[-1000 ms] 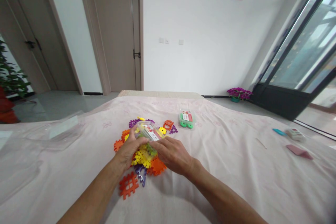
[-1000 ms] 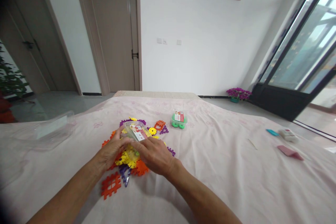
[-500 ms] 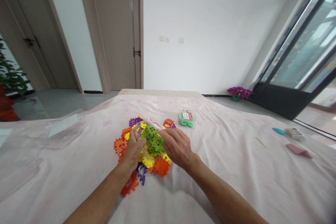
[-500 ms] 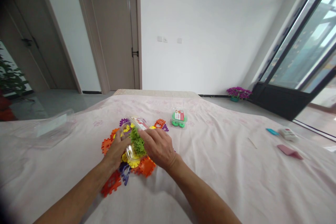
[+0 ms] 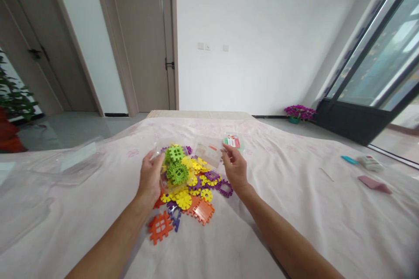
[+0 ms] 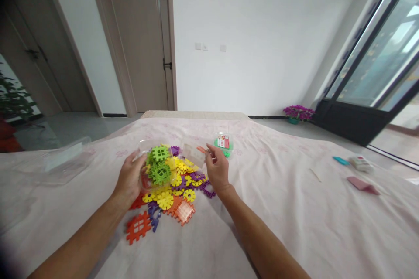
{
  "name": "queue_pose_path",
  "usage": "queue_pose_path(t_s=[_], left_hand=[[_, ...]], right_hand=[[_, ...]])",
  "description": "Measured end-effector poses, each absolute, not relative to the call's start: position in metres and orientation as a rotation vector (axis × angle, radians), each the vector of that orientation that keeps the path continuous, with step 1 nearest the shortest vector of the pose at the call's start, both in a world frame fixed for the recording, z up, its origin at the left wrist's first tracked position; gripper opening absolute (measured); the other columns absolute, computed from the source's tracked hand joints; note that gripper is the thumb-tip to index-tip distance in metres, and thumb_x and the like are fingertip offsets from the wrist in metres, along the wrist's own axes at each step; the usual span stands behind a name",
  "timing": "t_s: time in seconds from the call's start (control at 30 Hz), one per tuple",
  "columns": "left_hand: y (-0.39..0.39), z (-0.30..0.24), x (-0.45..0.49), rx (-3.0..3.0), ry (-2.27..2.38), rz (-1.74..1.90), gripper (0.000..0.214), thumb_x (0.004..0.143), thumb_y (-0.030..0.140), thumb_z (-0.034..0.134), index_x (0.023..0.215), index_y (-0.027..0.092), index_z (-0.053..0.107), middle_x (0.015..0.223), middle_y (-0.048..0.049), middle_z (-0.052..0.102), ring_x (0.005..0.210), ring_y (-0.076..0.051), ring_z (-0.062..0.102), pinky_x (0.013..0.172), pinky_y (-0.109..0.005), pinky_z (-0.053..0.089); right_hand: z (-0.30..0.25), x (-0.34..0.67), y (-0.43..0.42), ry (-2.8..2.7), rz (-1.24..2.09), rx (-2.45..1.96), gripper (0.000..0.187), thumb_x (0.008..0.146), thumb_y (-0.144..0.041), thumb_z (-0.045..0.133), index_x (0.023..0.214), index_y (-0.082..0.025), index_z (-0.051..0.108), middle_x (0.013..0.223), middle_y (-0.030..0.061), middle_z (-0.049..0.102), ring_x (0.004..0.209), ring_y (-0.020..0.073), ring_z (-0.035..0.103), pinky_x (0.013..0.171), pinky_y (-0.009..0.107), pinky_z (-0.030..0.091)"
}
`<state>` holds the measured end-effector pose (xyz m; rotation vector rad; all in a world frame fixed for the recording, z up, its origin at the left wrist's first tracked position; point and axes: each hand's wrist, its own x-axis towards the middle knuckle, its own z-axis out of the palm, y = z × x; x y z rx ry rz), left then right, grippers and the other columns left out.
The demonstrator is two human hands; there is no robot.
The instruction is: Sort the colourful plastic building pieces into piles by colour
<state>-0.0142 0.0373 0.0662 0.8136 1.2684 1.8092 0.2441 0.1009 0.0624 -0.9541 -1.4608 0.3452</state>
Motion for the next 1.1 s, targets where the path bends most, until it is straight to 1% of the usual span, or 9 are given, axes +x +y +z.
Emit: queue_pose_path(t_s=[0.17,0.27,0.37,0.5,0.67,0.77,0.9,1.0,1.1], left_hand=[[0.035,0.088,-0.032,0.906,1.566,2.157,0.075,0.074,0.046,0.077,0.140,0.025,0.048,0.129,-0.0081,0.056,0.110,-0.020,0.061,0.095,-0.034,0.051],[0.033,0.089,-0.032,1.223,1.706,2.220,0.080,0.074,0.042,0.079,0.144,0.025,0.045,0.135,-0.0099,0.052,0.115,-0.023,0.057,0.101,-0.038,0.047],[0.031,0.081,-0.026,1.611,1.780,2.137,0.082,0.071,0.040,0.081,0.143,0.023,0.046,0.135,-0.0123,0.051,0.120,-0.028,0.053,0.108,-0.045,0.041],[0.030,0.069,-0.017,2.019,1.711,1.917,0.067,0.070,0.039,0.083,0.131,0.025,0.057,0.131,-0.0132,0.056,0.127,-0.033,0.048,0.115,-0.049,0.029],[0.029,0.069,-0.021,2.244,1.725,1.936,0.056,0.070,0.040,0.085,0.121,0.026,0.063,0.127,-0.0124,0.059,0.122,-0.032,0.052,0.113,-0.048,0.030],[0.031,0.079,-0.027,2.113,1.784,2.145,0.067,0.067,0.047,0.086,0.124,0.022,0.060,0.127,-0.0135,0.057,0.121,-0.031,0.051,0.108,-0.047,0.035],[0.035,0.097,-0.034,1.454,1.680,2.410,0.090,0.065,0.051,0.085,0.141,0.023,0.046,0.133,-0.0119,0.052,0.113,-0.024,0.055,0.096,-0.039,0.045],[0.038,0.106,-0.038,0.854,1.424,2.388,0.084,0.069,0.053,0.081,0.139,0.023,0.046,0.123,-0.0075,0.056,0.106,-0.018,0.058,0.089,-0.033,0.048],[0.040,0.108,-0.036,0.528,1.306,2.222,0.075,0.071,0.054,0.079,0.133,0.023,0.051,0.114,-0.0046,0.059,0.098,-0.015,0.060,0.084,-0.031,0.049]], right_hand=[[0.054,0.234,0.099,-1.246,0.735,-0.996,0.051,0.084,-0.046,0.067,0.122,-0.012,0.066,0.069,-0.0003,0.066,0.054,0.0136,0.059,0.052,0.028,0.054],[0.052,0.226,0.095,-1.212,0.834,-0.968,0.052,0.081,-0.044,0.069,0.121,-0.012,0.065,0.073,0.0011,0.068,0.059,0.0144,0.063,0.052,0.027,0.055],[0.048,0.222,0.092,-1.222,0.861,-0.962,0.050,0.080,-0.042,0.070,0.120,-0.013,0.066,0.081,0.0037,0.071,0.067,0.0160,0.066,0.054,0.026,0.056],[0.047,0.221,0.089,-1.229,0.836,-0.976,0.050,0.081,-0.042,0.068,0.122,-0.014,0.066,0.087,0.0049,0.072,0.070,0.0167,0.067,0.057,0.028,0.058],[0.048,0.227,0.092,-1.192,0.781,-0.989,0.049,0.080,-0.040,0.068,0.122,-0.014,0.066,0.090,0.0044,0.071,0.066,0.0147,0.064,0.059,0.031,0.060],[0.047,0.231,0.097,-1.209,0.660,-0.992,0.044,0.082,-0.036,0.066,0.121,-0.015,0.068,0.092,0.0052,0.070,0.068,0.0148,0.064,0.064,0.032,0.060],[0.054,0.236,0.098,-1.284,0.477,-0.947,0.034,0.086,-0.033,0.064,0.116,-0.018,0.070,0.097,0.0061,0.070,0.079,0.0166,0.066,0.069,0.031,0.060],[0.069,0.239,0.092,-1.341,0.342,-0.873,0.027,0.087,-0.028,0.063,0.112,-0.021,0.071,0.097,0.0052,0.068,0.080,0.0157,0.065,0.069,0.030,0.059],[0.089,0.239,0.081,-1.381,0.229,-0.763,0.025,0.087,-0.025,0.065,0.111,-0.023,0.071,0.098,0.0050,0.067,0.084,0.0163,0.065,0.072,0.031,0.059]])
